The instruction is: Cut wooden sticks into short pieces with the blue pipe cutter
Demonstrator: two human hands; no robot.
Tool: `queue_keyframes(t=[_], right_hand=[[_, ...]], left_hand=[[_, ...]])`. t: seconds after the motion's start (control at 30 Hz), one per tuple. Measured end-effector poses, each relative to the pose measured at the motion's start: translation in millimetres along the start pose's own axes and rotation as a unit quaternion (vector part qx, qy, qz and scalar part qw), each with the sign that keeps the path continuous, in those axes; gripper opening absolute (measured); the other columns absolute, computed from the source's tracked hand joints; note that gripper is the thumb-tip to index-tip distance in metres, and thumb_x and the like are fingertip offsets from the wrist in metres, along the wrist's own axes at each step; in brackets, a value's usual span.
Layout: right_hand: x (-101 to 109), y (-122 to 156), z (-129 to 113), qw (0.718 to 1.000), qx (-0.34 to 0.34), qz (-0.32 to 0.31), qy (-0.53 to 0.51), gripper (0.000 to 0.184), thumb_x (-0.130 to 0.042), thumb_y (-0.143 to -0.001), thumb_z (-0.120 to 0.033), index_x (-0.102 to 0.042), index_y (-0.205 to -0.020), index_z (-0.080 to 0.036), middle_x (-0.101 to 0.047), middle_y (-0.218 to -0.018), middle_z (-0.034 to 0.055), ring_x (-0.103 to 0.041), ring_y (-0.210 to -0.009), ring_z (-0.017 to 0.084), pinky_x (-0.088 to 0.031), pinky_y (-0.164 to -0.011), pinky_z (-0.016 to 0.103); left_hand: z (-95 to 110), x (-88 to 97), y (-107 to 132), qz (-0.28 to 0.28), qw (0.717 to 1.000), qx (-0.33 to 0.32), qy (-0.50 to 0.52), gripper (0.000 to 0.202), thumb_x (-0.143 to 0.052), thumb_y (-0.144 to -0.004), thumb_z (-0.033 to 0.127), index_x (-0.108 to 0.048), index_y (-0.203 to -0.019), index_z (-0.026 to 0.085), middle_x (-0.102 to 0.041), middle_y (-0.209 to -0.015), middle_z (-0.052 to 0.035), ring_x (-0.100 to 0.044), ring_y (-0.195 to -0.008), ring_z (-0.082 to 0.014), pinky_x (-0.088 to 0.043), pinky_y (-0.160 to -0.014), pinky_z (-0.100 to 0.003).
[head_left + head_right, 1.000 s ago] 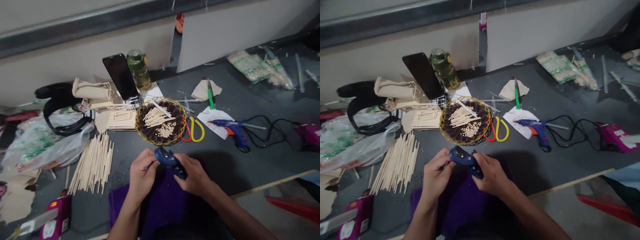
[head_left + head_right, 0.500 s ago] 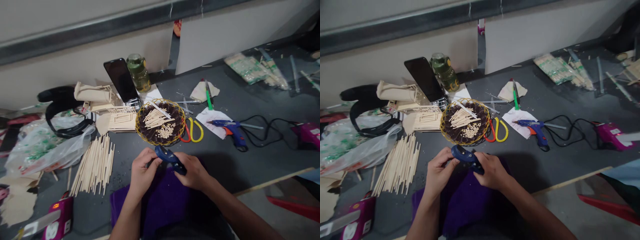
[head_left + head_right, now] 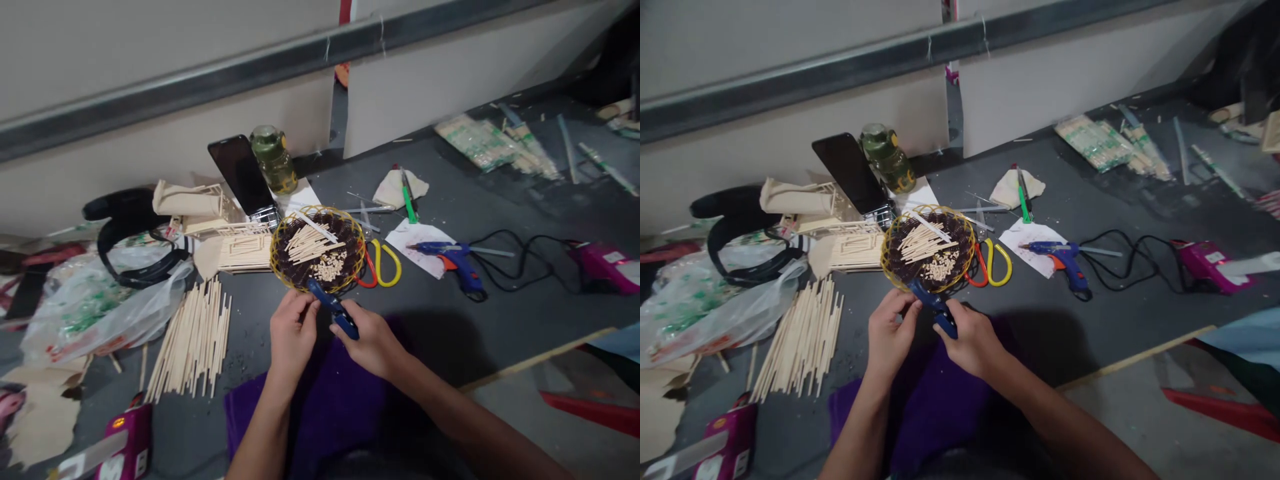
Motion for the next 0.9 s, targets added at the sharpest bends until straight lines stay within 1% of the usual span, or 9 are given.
queue_keyframes(t=[0.07,0.17,0.23,0.3,0.4,0.53,0.6,0.73,0.9], right_hand=[[0.1,-3.4,2.7,1.000,-0.005,0.003,-0.017,0.009,-0.057,-0.084,-0.023,-0.050,-0.091,-0.022,-0.064,-0.074,0.0017,-0.062,-0.063,0.018,-0.044,-0.059,0.026],[3.4,-2.7,3.6,0.999,-0.005,0.004,-0.034,0.009,-0.056,-0.084,-0.023,-0.051,-0.091,-0.022,-0.064,-0.072,0.0007,-0.062,-0.061,0.017,-0.043,-0.058,0.025],[5.6,-0.3,3.6,0.999,-0.006,0.008,-0.041,0.009,-0.056,-0.085,-0.023,-0.051,-0.092,-0.022,-0.065,-0.073,0.0007,-0.063,-0.063,0.017,-0.044,-0.059,0.025],[6.5,2.4,3.1,0.999,0.000,0.014,-0.044,0.010,-0.056,-0.085,-0.023,-0.052,-0.095,-0.021,-0.067,-0.076,0.0015,-0.065,-0.067,0.018,-0.046,-0.062,0.025],[5.6,6.5,1.6,0.999,0.017,0.010,-0.039,0.011,-0.054,-0.087,-0.023,-0.053,-0.098,-0.021,-0.068,-0.080,0.0031,-0.066,-0.071,0.018,-0.048,-0.065,0.025],[6.9,10.5,-0.8,0.999,0.042,0.011,-0.024,0.016,-0.053,-0.088,-0.021,-0.053,-0.103,-0.019,-0.068,-0.083,0.0050,-0.067,-0.075,0.020,-0.049,-0.069,0.028],[8.0,10.5,-1.1,0.999,0.040,0.004,-0.016,0.015,-0.053,-0.087,-0.020,-0.053,-0.102,-0.019,-0.067,-0.081,0.0050,-0.066,-0.071,0.020,-0.048,-0.065,0.027],[8.7,5.9,-0.5,0.999,0.016,-0.015,-0.025,0.006,-0.053,-0.085,-0.020,-0.051,-0.091,-0.021,-0.064,-0.072,0.0015,-0.061,-0.059,0.017,-0.043,-0.056,0.025],[10.4,-2.6,-0.9,0.999,0.012,-0.012,-0.040,0.007,-0.053,-0.085,-0.021,-0.051,-0.091,-0.022,-0.063,-0.071,-0.0001,-0.061,-0.061,0.017,-0.043,-0.058,0.025]], left_hand=[[-4.1,-2.6,-1.9,-0.001,1.000,-0.010,-0.014,0.014,-0.055,-0.089,0.016,-0.067,-0.083,0.018,-0.062,-0.079,-0.0019,-0.059,-0.074,-0.0129,-0.046,-0.066,-0.022],[-10.2,-4.3,-0.8,-0.010,1.000,-0.015,-0.025,0.015,-0.055,-0.091,0.020,-0.069,-0.097,0.019,-0.066,-0.108,-0.0076,-0.063,-0.098,-0.0167,-0.050,-0.081,-0.026],[-12.8,-5.5,1.9,-0.037,0.999,-0.012,-0.012,0.019,-0.054,-0.093,0.022,-0.067,-0.107,0.021,-0.066,-0.114,-0.0078,-0.064,-0.104,-0.0171,-0.049,-0.087,-0.027],[-12.9,-6.2,5.0,-0.059,0.998,-0.008,0.016,0.022,-0.052,-0.094,0.023,-0.066,-0.111,0.021,-0.069,-0.109,-0.0068,-0.065,-0.102,-0.0164,-0.049,-0.089,-0.027],[-9.7,-5.4,9.1,-0.069,0.997,0.000,0.032,0.020,-0.051,-0.095,0.025,-0.066,-0.107,0.019,-0.072,-0.103,-0.0071,-0.067,-0.096,-0.0164,-0.050,-0.085,-0.026],[-3.8,-3.3,12.4,-0.079,0.997,-0.007,-0.017,0.019,-0.051,-0.095,0.025,-0.068,-0.101,0.018,-0.074,-0.093,-0.0070,-0.069,-0.085,-0.0169,-0.051,-0.077,-0.025],[-1.9,-1.9,12.2,-0.074,0.996,-0.021,-0.050,0.018,-0.052,-0.094,0.024,-0.068,-0.099,0.018,-0.074,-0.090,-0.0066,-0.068,-0.081,-0.0171,-0.051,-0.075,-0.026],[2.9,0.1,5.7,-0.043,0.995,-0.052,-0.079,0.014,-0.054,-0.092,0.021,-0.066,-0.096,0.018,-0.071,-0.089,-0.0059,-0.064,-0.082,-0.0174,-0.049,-0.075,-0.027],[11.6,-0.3,-9.5,-0.047,0.995,-0.063,-0.063,0.015,-0.053,-0.092,0.016,-0.063,-0.081,0.018,-0.063,-0.077,-0.0026,-0.057,-0.075,-0.0150,-0.044,-0.069,-0.025]])
Point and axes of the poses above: each hand's wrist, its own y-axis away from the middle knuckle, its own x-axis out of the back of the hand, z = x × y, the point moved 4 cm from there along -y, towards the middle knuckle
